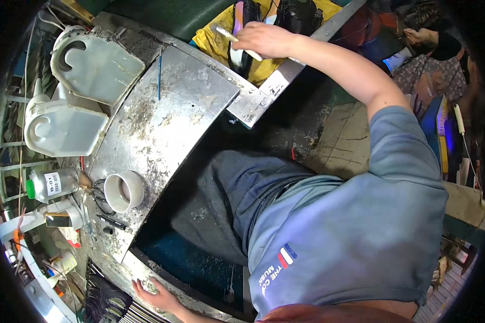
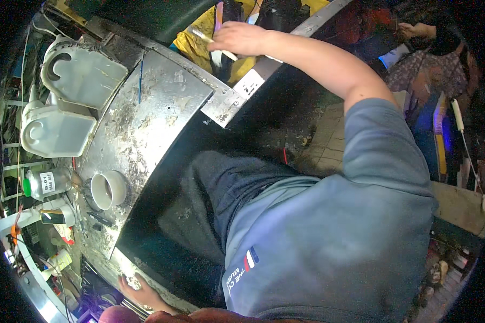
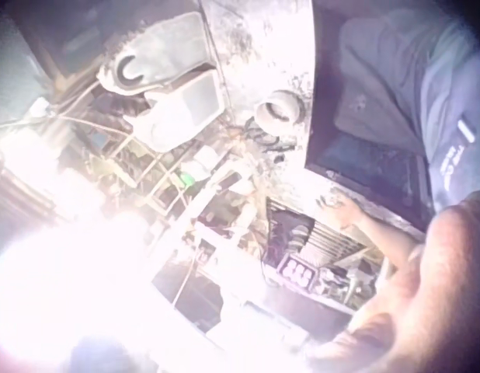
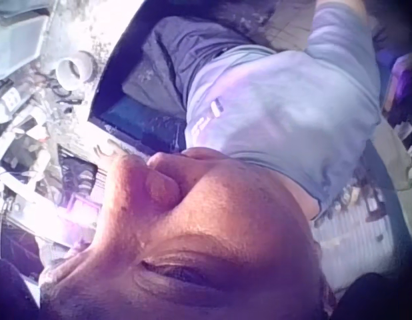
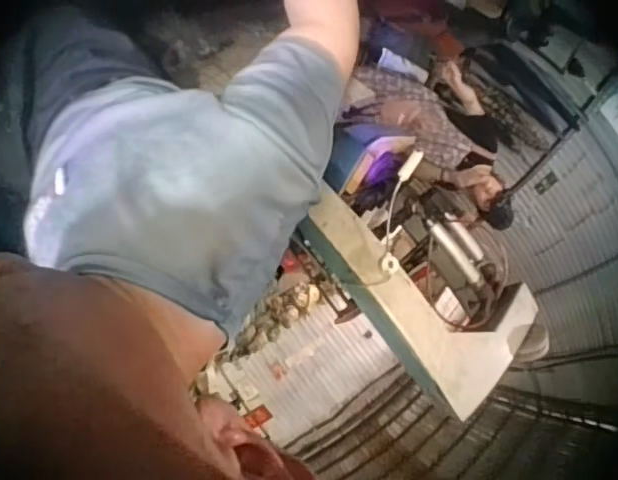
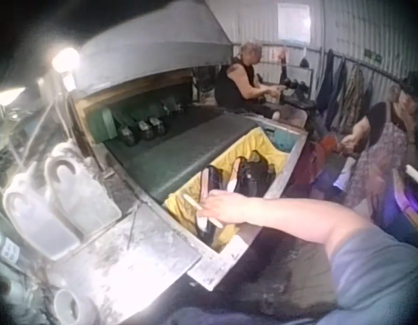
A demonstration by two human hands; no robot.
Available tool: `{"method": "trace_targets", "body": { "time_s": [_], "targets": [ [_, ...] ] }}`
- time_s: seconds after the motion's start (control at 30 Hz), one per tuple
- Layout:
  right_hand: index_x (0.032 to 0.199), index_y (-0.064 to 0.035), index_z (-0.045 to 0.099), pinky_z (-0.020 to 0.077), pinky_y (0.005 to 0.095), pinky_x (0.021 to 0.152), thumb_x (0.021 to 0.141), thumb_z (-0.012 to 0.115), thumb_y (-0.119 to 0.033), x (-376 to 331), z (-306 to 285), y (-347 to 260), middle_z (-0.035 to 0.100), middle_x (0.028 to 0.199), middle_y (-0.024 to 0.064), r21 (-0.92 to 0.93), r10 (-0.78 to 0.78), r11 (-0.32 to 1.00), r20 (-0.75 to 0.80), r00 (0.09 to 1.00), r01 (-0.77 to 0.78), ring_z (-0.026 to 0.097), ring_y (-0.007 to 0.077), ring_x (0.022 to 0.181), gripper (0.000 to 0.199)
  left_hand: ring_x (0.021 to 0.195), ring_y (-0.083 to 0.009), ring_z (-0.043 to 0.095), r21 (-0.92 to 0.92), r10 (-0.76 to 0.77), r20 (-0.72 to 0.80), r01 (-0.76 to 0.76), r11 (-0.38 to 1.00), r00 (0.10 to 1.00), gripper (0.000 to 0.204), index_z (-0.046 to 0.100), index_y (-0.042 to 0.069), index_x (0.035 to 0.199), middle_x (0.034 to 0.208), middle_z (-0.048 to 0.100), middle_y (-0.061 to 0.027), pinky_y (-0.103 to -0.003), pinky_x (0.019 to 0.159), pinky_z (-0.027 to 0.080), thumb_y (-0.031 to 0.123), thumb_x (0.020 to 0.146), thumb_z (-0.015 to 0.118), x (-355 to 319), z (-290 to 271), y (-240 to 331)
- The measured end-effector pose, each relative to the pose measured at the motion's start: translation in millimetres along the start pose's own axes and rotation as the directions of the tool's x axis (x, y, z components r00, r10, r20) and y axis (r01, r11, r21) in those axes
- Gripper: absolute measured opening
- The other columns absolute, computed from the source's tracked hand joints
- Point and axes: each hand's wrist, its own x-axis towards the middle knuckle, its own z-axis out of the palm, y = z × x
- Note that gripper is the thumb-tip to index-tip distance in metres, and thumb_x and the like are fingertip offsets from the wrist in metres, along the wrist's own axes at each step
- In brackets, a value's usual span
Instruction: The person holds a black high-heeled shoe and uses a small brush to apply a white substance along the blue decorative lines on the shoe's side. The person repeatedly dips the brush into a small cup of liquid on the workbench to reload the brush and continues the application process.
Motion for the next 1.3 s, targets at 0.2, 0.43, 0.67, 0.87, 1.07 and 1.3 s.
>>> {"method": "trace_targets", "body": {
  "time_s": [0.2, 0.43, 0.67, 0.87, 1.07, 1.3],
  "targets": [
    [0.114, -0.0154, 0.058, 0.0489, 0.0360, 0.098, 0.089, 0.057, -0.015, 20, 44, 17, 0.066, 0.100, 0.0041, -0.063, -0.193, 0.977, 0.137, 0.972, 0.203, 0.064, 0.0227, 0.108, 0.026, 0.137, -0.0428, 0.049, -0.044, 0.119, 0.010, -0.118, 0.992, 0.993, 0.046, 0.060, -0.005, 0.132, 0.149, 0.052, -0.0216, -0.051, 0.114, 0.038, 0.023, 0.097, 0.067, -21, -1, 47],
    [0.130, -0.0160, 0.063, 0.0557, 0.0415, 0.091, 0.089, 0.073, -0.022, -9, -8, 47, 0.071, 0.116, 0.0114, 0.328, 0.360, 0.883, -0.016, 0.933, -0.335, 0.068, 0.0325, 0.109, 0.043, 0.135, -0.0434, 0.050, -0.125, 0.099, -0.040, -0.103, 0.987, 0.994, 0.042, 0.061, -0.004, 0.128, 0.144, 0.055, -0.0230, -0.051, 0.113, 0.038, 0.018, 0.094, 0.069, -34, -3, 65],
    [0.137, -0.0039, 0.055, 0.0487, 0.0348, 0.102, 0.079, 0.091, -0.020, 30, -127, 9, 0.062, 0.134, 0.0117, 0.924, 0.879, 0.308, -0.185, 0.439, -0.228, 0.058, 0.0206, 0.125, 0.070, 0.128, -0.0369, 0.056, -0.481, 0.132, 0.007, -0.112, 0.870, 0.991, 0.044, 0.060, -0.006, 0.129, 0.141, 0.058, -0.0208, -0.046, 0.112, 0.041, 0.013, 0.091, 0.071, -7, -6, 140],
    [0.123, -0.0100, 0.067, 0.0573, 0.0311, 0.079, 0.074, 0.093, -0.038, 89, -210, -96, 0.073, 0.103, 0.0096, 0.658, 0.441, 0.718, -0.684, 0.582, 0.229, 0.073, 0.0207, 0.089, 0.063, 0.139, -0.0329, 0.052, -0.922, 0.163, 0.104, 0.034, 0.385, 0.981, 0.097, 0.040, -0.001, 0.153, 0.148, 0.055, -0.0193, -0.047, 0.112, 0.043, 0.028, 0.075, 0.092, 12, -8, 239],
    [0.116, -0.0068, 0.066, 0.0556, 0.0372, 0.058, 0.080, 0.084, -0.036, 139, -229, -243, 0.069, 0.081, 0.0073, 0.758, 0.218, 0.465, -0.599, 0.771, 0.457, 0.071, 0.0274, 0.070, 0.050, 0.131, -0.0274, 0.049, -0.911, -0.031, -0.178, -0.152, 0.384, 0.984, 0.108, 0.028, 0.002, 0.155, 0.142, 0.048, -0.0155, -0.041, 0.108, 0.042, 0.012, 0.069, 0.093, -12, -4, 261],
    [0.106, -0.0085, 0.064, 0.0543, 0.0423, 0.056, 0.085, 0.078, -0.041, 172, -222, -280, 0.068, 0.072, 0.0084, 0.790, 0.108, 0.447, -0.513, 0.852, 0.419, 0.070, 0.0308, 0.065, 0.041, 0.116, -0.0239, 0.060, -0.978, -0.276, 0.202, 0.177, -0.112, 0.940, 0.083, 0.047, -0.004, 0.144, 0.131, 0.061, -0.0139, -0.042, 0.106, 0.049, 0.011, 0.074, 0.089, -62, 22, 179]
  ]
}}
